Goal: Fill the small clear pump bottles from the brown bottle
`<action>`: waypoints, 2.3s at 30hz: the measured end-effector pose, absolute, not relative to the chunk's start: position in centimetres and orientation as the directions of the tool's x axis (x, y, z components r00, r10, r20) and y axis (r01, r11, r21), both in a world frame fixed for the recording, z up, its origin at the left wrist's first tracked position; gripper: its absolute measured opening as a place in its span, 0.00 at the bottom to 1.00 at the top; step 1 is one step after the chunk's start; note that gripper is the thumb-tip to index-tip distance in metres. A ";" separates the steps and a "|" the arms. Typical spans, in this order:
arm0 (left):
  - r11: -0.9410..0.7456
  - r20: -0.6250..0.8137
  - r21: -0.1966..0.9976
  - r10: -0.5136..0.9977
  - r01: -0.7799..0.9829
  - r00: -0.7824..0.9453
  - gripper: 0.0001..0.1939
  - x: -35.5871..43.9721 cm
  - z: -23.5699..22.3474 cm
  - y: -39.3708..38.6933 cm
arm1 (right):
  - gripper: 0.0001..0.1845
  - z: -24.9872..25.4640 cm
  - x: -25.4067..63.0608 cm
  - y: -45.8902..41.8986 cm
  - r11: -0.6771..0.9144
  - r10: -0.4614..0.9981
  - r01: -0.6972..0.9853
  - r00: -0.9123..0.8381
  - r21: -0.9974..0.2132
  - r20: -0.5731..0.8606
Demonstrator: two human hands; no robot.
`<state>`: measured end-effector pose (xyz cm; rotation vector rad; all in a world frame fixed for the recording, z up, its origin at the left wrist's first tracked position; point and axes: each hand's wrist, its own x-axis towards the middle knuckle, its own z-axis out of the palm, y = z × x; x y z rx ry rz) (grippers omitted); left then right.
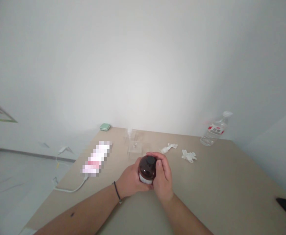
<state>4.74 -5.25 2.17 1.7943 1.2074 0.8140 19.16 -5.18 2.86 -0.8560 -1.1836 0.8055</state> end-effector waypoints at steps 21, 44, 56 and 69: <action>-0.222 0.073 0.886 0.934 0.407 0.349 0.42 4.6 1.8 -5.1 | 0.14 2.8 19.2 -5.1 0.480 0.874 -0.111 0.152 -0.871 0.462; -0.228 0.079 0.880 0.936 0.418 0.343 0.40 4.6 2.0 -5.2 | 0.15 2.6 19.3 -5.1 0.506 0.860 -0.106 0.136 -0.856 0.491; -0.225 0.073 0.878 0.935 0.422 0.346 0.40 4.6 2.0 -5.2 | 0.15 2.7 19.3 -5.0 0.480 0.872 -0.085 0.153 -0.873 0.465; -0.224 0.077 0.883 0.936 0.412 0.343 0.40 4.6 2.1 -5.2 | 0.16 2.7 19.6 -5.0 0.513 0.854 -0.020 0.113 -0.858 0.508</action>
